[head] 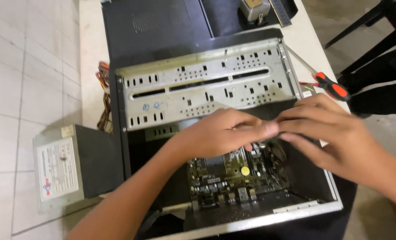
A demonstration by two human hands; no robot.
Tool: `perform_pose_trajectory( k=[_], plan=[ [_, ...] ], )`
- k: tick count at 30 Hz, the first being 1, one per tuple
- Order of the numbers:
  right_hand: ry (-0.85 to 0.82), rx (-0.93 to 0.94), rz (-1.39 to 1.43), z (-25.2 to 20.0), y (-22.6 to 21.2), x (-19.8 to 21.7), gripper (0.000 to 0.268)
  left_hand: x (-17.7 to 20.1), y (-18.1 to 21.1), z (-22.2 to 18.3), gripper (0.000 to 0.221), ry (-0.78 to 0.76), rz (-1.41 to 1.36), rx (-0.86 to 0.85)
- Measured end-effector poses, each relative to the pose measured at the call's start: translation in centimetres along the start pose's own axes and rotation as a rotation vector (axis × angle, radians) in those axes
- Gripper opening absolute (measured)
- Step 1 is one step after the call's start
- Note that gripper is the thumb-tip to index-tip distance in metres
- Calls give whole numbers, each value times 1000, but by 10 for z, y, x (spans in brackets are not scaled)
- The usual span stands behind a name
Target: Disassembling a desktop computer by removing the power supply unit, CPU cooler, and disconnecting internal cables.
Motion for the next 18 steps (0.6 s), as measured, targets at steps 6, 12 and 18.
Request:
perform_pose_trajectory(
  k=[6,12,18],
  plan=[
    [123,-124,-226,53,77,67,12,1,-15,4,55,-150,229,266],
    [26,-554,-208,146,300,3,24,3,-29,9,48,-225,292,280],
    [-117,-759,-102,177,397,-82,33,4,-27,9,50,-252,314,307]
  ],
)
Point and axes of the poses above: each hand's wrist, its own z-axis towards the middle knuckle, its own x-axis out of the back of the hand, y = z × x, the point moved 8 cm from there along z, towards the middle knuckle, and after that the axes turned 14 degrees about -x, right-handed, at the moved point
